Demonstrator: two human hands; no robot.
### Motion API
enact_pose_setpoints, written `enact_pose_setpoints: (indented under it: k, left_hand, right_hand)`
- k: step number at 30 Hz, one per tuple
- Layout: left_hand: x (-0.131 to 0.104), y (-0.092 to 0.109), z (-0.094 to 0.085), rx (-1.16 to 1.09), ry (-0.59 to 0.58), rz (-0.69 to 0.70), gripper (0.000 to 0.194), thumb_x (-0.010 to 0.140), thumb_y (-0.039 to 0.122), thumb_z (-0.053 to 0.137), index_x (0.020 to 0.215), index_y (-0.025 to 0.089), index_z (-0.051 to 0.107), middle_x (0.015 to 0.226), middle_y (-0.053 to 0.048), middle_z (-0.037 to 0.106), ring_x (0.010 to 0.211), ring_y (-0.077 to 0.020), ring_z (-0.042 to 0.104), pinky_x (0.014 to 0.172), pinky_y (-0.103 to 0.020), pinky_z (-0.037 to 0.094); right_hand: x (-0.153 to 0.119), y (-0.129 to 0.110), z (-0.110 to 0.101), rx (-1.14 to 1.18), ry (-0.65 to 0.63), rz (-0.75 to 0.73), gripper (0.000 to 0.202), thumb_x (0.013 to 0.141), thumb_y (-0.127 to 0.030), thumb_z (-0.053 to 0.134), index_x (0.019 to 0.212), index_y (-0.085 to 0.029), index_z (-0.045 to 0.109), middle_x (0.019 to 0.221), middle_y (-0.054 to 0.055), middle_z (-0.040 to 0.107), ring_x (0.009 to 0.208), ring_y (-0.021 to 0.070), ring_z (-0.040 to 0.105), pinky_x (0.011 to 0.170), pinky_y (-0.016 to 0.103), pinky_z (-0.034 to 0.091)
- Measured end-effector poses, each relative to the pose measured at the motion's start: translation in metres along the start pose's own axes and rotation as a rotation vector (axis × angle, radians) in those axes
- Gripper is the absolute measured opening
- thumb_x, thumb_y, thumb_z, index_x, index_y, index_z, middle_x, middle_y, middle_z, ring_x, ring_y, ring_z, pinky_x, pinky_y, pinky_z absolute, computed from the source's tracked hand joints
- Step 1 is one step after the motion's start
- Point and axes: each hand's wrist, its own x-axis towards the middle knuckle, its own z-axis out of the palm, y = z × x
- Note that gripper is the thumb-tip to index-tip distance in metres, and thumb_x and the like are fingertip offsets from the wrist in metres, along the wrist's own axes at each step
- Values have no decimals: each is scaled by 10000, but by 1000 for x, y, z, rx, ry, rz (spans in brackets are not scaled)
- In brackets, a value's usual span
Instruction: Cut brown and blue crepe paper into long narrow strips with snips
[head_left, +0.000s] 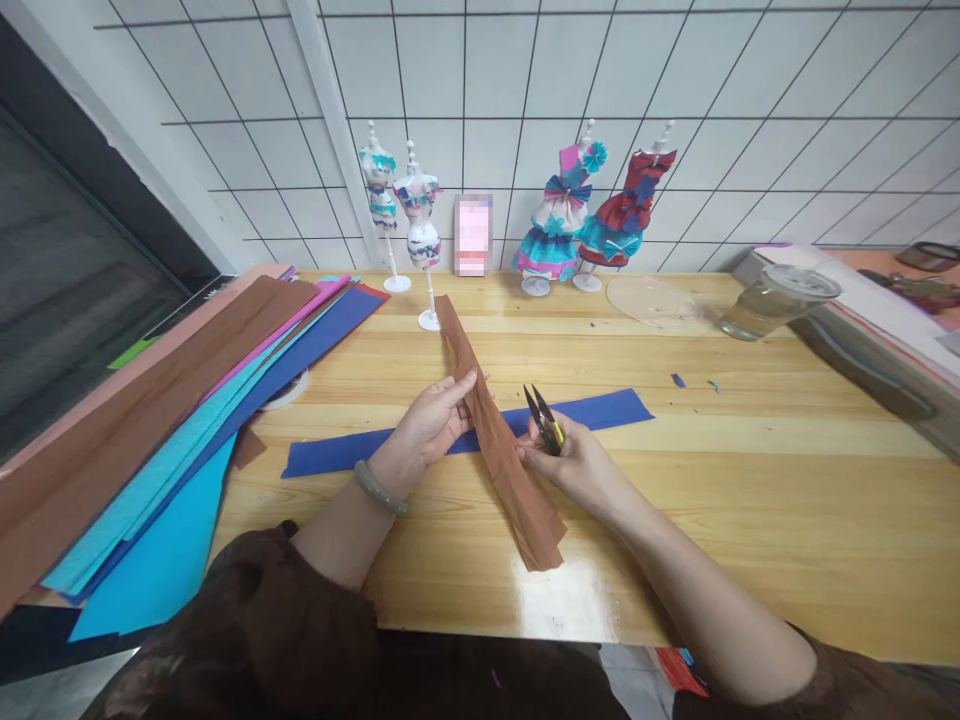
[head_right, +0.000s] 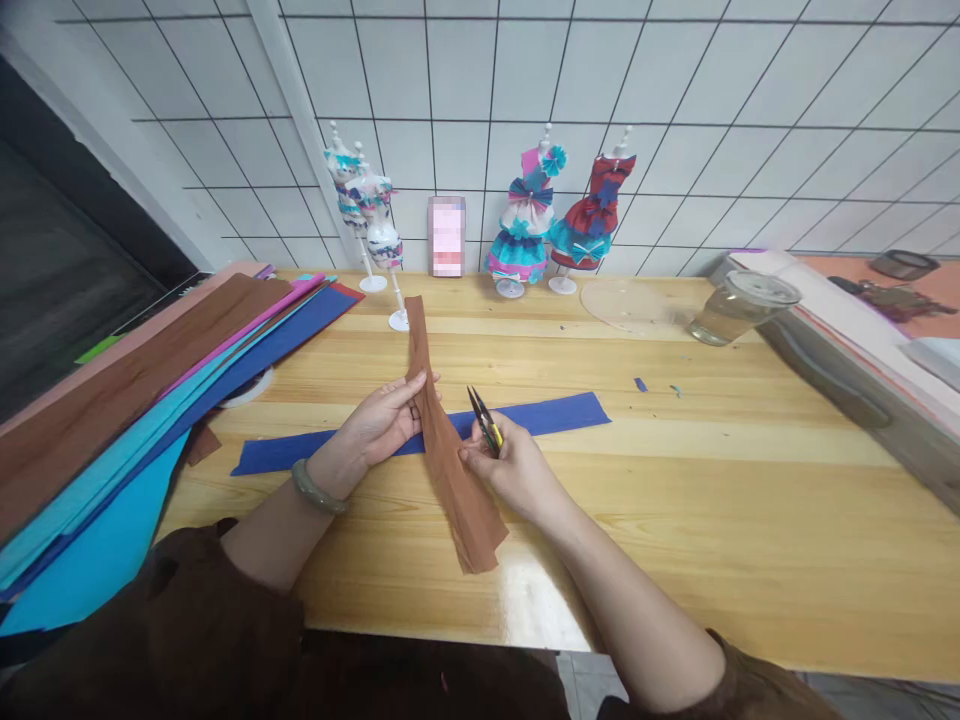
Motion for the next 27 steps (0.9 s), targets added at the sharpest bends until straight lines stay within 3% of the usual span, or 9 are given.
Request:
enact_pose_setpoints:
  k: [4, 9, 13, 18, 20, 24, 27]
  left_hand:
    - [1, 0, -5, 88, -12, 5, 212, 763, 288, 631, 886, 117, 614, 734, -58, 662, 646, -131, 622, 629, -258, 511]
    - [2, 0, -6, 116, -33, -30, 202, 768, 309, 623, 873, 140, 588, 840, -79, 677, 664, -141, 632, 603, -269, 515]
    - [0, 1, -2, 55, -96, -12, 174, 781, 279, 609, 850, 120, 594, 839, -89, 677, 738, -164, 643, 667, -282, 517]
    - [-2, 1, 2, 13, -148, 49, 174, 808, 263, 574, 870, 103, 598, 836, -104, 675, 801, -182, 641, 720, -288, 504]
    - [-2, 2, 2, 10, -132, 58, 165, 811, 248, 568, 868, 96, 600, 831, -106, 674, 797, -178, 641, 725, -285, 501]
    - [-1, 1, 3, 1, -77, 72, 122, 790, 209, 592, 835, 97, 608, 801, -86, 677, 774, -163, 643, 728, -269, 496]
    - [0, 1, 2, 5, -72, 93, 138, 785, 223, 599, 850, 102, 616, 808, -86, 681, 789, -169, 645, 730, -269, 494]
  right_hand:
    - [2, 2, -7, -325, 186, -68, 106, 700, -218, 550, 755, -205, 460, 741, 5, 588, 688, 156, 537, 636, 273, 400]
    - [2, 1, -11, -524, 241, -64, 73, 715, -202, 507, 783, -208, 480, 762, 19, 612, 628, 150, 530, 605, 269, 385]
    - [4, 4, -9, -529, 210, -59, 78, 726, -250, 531, 773, -212, 481, 718, 7, 594, 595, 147, 518, 589, 266, 381]
    - [-1, -8, -6, -352, 241, -147, 214, 808, -409, 510, 796, -196, 524, 754, 25, 574, 709, 167, 517, 659, 274, 380]
    - [-5, -16, -5, -257, 183, -153, 317, 858, -463, 414, 768, -187, 541, 689, 16, 534, 670, 156, 495, 630, 264, 369]
    - [-9, -23, -1, -124, -47, 13, 506, 897, -523, 232, 748, -172, 566, 499, -27, 418, 462, 114, 395, 488, 249, 309]
    - [-8, -21, 1, -106, -72, 106, 523, 877, -561, 250, 739, -166, 564, 474, -38, 405, 403, 96, 360, 429, 238, 273]
